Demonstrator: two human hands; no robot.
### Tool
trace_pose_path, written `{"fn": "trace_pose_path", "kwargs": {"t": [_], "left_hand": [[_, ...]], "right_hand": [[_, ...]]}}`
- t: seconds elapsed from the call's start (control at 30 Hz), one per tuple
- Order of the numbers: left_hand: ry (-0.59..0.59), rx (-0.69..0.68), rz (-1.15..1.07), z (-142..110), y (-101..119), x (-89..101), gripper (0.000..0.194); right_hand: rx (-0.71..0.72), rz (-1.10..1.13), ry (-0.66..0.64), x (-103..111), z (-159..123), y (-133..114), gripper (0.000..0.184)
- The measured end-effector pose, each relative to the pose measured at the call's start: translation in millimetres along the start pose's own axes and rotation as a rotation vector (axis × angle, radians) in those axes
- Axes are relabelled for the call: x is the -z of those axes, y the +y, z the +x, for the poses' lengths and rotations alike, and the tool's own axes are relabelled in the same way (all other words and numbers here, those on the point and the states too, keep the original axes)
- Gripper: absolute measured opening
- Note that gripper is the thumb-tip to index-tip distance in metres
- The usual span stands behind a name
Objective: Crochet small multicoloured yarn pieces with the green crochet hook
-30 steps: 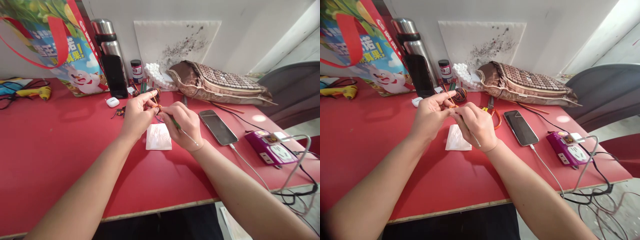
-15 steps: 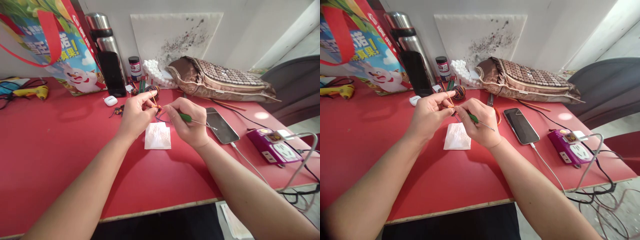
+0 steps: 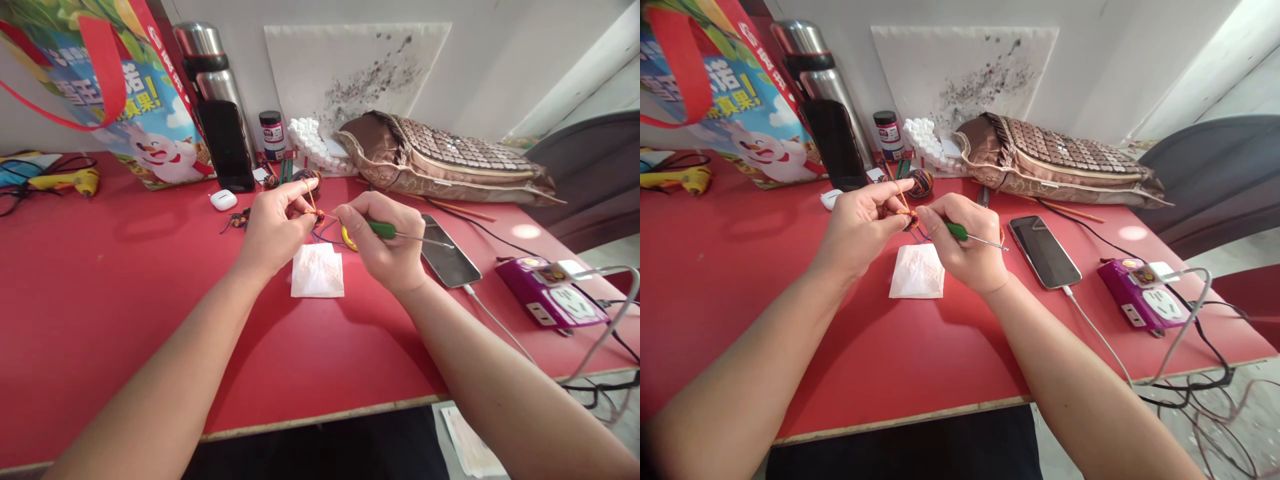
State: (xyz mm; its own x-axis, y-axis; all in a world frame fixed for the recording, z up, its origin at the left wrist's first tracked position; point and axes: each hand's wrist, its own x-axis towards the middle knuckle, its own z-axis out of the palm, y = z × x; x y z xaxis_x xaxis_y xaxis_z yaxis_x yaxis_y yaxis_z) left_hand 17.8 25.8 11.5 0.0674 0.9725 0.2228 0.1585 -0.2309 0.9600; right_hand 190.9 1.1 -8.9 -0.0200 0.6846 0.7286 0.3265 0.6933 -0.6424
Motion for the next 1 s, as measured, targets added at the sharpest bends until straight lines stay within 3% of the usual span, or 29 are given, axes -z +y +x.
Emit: {"fn": "trace_pose_path", "kwargs": {"t": [0.27,0.67,0.83,1.0], "left_hand": [[-0.015,0.01,-0.071,1.7,0.9,-0.3,0.024],[-0.067,0.078,-0.267,5.4,-3.3,7.5,0.033],[-0.085,0.109,-0.332,3.4,-0.4,6.7,0.031],[-0.147,0.221,-0.466,2.4,0.4,4.5,0.039]], "right_hand": [[-0.063,0.069,0.05,1.5,1.9,4.1,0.041],[-0.442,0.513,0.11,1.4,9.4,7.0,0.04],[-0.519,0.603,0.127,0.9,11.4,6.0,0.042],[-0.589,0.665,0.048,0.7,10.7,3.8,0.043]]}}
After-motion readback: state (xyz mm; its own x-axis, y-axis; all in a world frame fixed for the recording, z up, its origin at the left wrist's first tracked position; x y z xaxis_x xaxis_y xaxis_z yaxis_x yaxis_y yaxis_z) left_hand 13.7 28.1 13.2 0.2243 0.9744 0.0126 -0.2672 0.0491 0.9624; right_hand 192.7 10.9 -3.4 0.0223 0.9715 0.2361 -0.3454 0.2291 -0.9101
